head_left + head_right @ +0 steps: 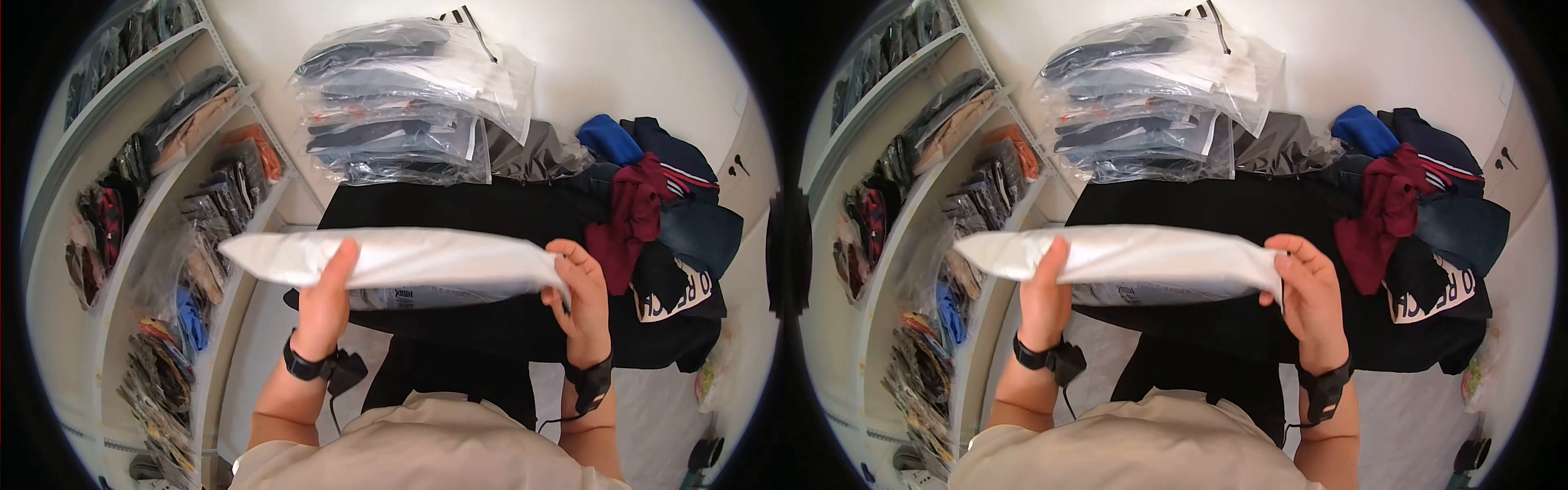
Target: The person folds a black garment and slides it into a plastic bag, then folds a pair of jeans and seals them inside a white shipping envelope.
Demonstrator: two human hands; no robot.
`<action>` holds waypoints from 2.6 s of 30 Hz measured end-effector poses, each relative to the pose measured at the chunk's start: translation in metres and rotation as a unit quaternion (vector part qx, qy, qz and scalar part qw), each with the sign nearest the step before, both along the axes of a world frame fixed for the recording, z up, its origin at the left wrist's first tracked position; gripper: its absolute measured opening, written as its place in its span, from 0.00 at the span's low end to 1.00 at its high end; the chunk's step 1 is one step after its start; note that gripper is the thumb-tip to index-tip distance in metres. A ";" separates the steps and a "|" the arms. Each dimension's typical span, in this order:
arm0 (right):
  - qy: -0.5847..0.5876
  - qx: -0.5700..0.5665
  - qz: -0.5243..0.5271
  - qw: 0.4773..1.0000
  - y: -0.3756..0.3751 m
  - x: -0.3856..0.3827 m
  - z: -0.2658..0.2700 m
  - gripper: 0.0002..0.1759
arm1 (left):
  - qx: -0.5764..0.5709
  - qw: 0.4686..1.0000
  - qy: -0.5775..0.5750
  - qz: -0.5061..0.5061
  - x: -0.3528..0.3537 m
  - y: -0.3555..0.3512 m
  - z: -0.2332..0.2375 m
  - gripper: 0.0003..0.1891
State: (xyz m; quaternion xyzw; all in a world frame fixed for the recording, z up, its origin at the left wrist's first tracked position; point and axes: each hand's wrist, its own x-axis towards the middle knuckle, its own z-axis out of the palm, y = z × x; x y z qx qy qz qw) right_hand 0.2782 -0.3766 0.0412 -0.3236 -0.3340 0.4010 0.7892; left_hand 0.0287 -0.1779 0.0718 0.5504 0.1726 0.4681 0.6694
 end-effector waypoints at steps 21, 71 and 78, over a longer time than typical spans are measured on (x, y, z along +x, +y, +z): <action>-0.758 -0.239 -0.174 0.582 0.082 -0.017 -0.093 0.38 | 0.529 0.706 0.469 0.050 0.041 0.072 -0.100 0.26; -0.146 -0.288 -0.075 0.943 0.072 0.121 -0.101 0.08 | -0.373 0.926 -0.041 -0.047 0.047 0.038 -0.049 0.12; -0.270 -0.302 -0.074 0.911 0.082 0.108 -0.108 0.07 | -0.128 0.989 -0.033 0.061 -0.031 0.040 0.050 0.15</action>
